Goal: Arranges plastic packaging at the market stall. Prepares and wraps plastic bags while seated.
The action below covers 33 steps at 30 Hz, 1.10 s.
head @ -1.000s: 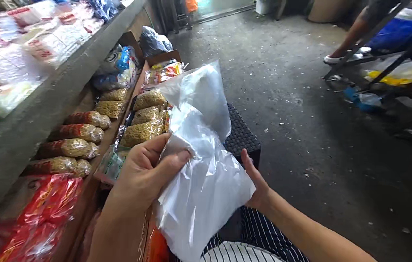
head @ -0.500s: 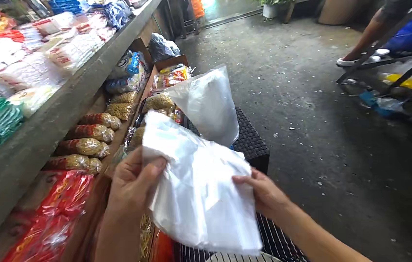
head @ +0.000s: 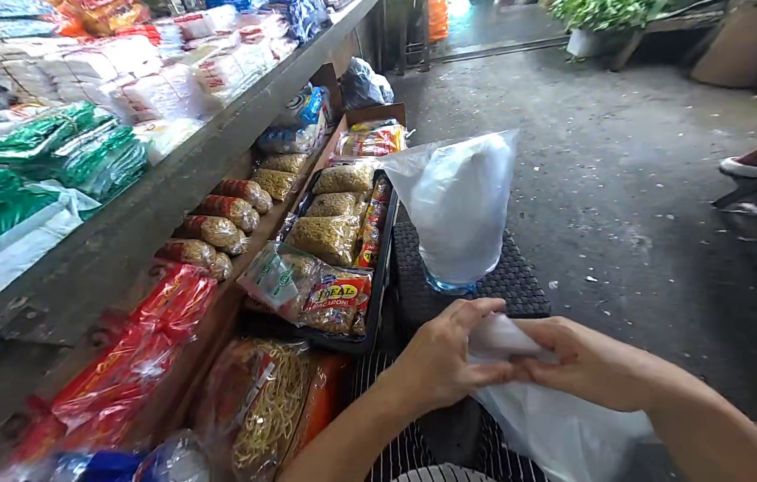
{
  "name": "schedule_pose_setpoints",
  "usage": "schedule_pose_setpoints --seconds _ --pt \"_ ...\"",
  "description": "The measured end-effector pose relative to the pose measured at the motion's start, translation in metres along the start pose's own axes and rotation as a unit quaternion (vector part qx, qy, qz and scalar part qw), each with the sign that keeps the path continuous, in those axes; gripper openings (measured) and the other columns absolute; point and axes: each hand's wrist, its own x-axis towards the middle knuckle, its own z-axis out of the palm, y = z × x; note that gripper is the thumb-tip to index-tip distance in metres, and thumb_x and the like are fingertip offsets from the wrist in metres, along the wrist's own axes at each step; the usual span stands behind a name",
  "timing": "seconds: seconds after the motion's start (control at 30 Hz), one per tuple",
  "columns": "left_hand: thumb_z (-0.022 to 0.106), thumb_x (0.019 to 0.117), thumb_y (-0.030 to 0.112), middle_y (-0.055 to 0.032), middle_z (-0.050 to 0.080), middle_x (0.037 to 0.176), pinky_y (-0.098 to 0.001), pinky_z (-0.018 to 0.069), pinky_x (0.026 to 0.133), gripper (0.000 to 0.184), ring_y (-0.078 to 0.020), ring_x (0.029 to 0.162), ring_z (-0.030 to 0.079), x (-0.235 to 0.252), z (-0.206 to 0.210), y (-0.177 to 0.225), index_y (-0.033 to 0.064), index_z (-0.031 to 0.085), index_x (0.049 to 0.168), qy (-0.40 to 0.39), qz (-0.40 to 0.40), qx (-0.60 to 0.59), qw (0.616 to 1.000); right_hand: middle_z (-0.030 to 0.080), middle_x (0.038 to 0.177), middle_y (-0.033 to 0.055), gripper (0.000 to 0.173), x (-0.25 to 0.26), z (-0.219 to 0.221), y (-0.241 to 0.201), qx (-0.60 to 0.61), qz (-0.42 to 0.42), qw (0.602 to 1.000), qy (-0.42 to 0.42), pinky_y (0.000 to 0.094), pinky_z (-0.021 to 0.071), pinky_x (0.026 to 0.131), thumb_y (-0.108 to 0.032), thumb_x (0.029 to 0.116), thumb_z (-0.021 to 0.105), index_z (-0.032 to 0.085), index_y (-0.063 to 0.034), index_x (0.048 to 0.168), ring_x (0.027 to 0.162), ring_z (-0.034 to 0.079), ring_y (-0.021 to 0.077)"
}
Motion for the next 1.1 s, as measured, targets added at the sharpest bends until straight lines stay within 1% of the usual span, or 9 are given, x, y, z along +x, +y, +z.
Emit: schedule_pose_setpoints --seconds 0.13,0.2,0.3,0.33,0.47,0.67,0.9,1.0,1.1 --pt "0.073 0.0923 0.01 -0.0158 0.067 0.093 -0.0203 0.0527 0.079 0.021 -0.0109 0.084 0.064 -0.001 0.008 -0.002 -0.0093 0.066 0.099 0.077 -0.012 -0.028 0.997 0.071 0.084 -0.0069 0.02 -0.003 -0.006 0.003 -0.008 -0.02 0.999 0.029 0.0092 0.0499 0.069 -0.02 0.085 0.066 0.073 -0.0085 0.1 0.077 0.061 -0.0113" --pt "0.075 0.0902 0.01 -0.0168 0.067 0.097 -0.0233 0.0532 0.08 0.027 -0.0132 0.088 0.064 -0.001 0.009 -0.003 -0.0104 0.064 0.105 0.082 -0.029 -0.051 0.995 0.071 0.084 -0.0077 0.021 -0.003 -0.007 0.007 -0.025 -0.03 0.999 0.038 0.0082 0.05 0.07 -0.023 0.0852 0.066 0.073 -0.0098 0.1 0.078 0.061 -0.0125" --pt "0.082 0.0841 0.015 -0.0208 0.064 0.124 -0.0389 0.0536 0.097 0.075 -0.0231 0.11 0.065 0.002 0.0 0.0 -0.0085 0.044 0.144 0.01 -0.112 -0.089 0.99 0.067 0.076 -0.0039 0.017 0.0 -0.005 0.009 -0.061 -0.073 0.995 0.025 0.0088 0.0472 0.063 -0.023 0.0856 0.065 0.07 -0.0075 0.09 0.069 0.058 -0.0099" --pt "0.082 0.0846 0.016 -0.0216 0.066 0.12 -0.0416 0.0545 0.095 0.074 -0.0251 0.107 0.067 0.003 -0.001 0.0 -0.0082 0.045 0.144 -0.007 -0.123 -0.087 0.989 0.066 0.073 -0.0012 0.016 0.001 -0.003 0.007 -0.077 -0.085 0.993 0.021 0.0105 0.0461 0.061 -0.02 0.0832 0.063 0.069 -0.0059 0.088 0.067 0.057 -0.007" --pt "0.077 0.0874 0.009 -0.0201 0.068 0.093 -0.0359 0.0547 0.079 0.029 -0.0236 0.085 0.067 0.003 0.002 -0.001 -0.0104 0.066 0.105 0.024 -0.074 -0.028 0.997 0.073 0.083 0.0039 0.021 0.007 -0.002 0.004 -0.109 -0.092 0.989 0.031 0.0138 0.0518 0.07 -0.02 0.0854 0.063 0.075 -0.0058 0.095 0.078 0.065 -0.0028" --pt "0.072 0.0887 0.0 -0.0115 0.072 0.1 -0.023 0.0564 0.085 0.017 -0.0074 0.091 0.068 0.001 0.006 -0.017 -0.0088 0.069 0.104 0.181 -0.035 -0.117 0.976 0.074 0.094 0.008 0.045 0.014 -0.003 -0.016 -0.131 0.048 0.982 0.127 0.038 0.0593 0.075 -0.035 0.086 0.073 0.069 -0.0052 0.119 0.083 0.071 0.0164" --pt "0.07 0.0931 0.003 0.0065 0.073 0.102 -0.0245 0.0603 0.083 0.021 -0.0043 0.092 0.07 0.0 -0.011 -0.024 0.0122 0.067 0.112 0.204 -0.029 -0.276 0.939 0.07 0.087 0.0015 0.023 0.016 -0.009 -0.008 -0.049 -0.065 0.979 0.189 0.0101 0.0501 0.074 -0.024 0.1003 0.064 0.073 -0.0024 0.097 0.079 0.061 -0.0054" --pt "0.074 0.0925 0.014 0.0073 0.074 0.094 -0.0199 0.0593 0.076 0.009 -0.0012 0.084 0.069 0.004 -0.01 -0.024 0.0178 0.074 0.101 0.216 -0.034 -0.307 0.926 0.068 0.094 0.0024 0.026 0.02 -0.008 -0.006 -0.048 -0.099 0.966 0.233 0.01 0.0491 0.078 -0.026 0.1016 0.063 0.076 -0.0042 0.097 0.088 0.06 -0.0041" --pt "0.075 0.0915 0.015 0.0008 0.074 0.104 -0.022 0.0588 0.082 0.009 -0.0059 0.095 0.07 0.008 -0.012 -0.026 0.0174 0.071 0.099 0.19 -0.006 -0.346 0.919 0.067 0.095 0.0031 0.023 0.022 -0.009 -0.005 -0.062 -0.123 0.952 0.274 0.0114 0.0494 0.081 -0.024 0.101 0.063 0.078 -0.006 0.103 0.09 0.06 -0.0016"
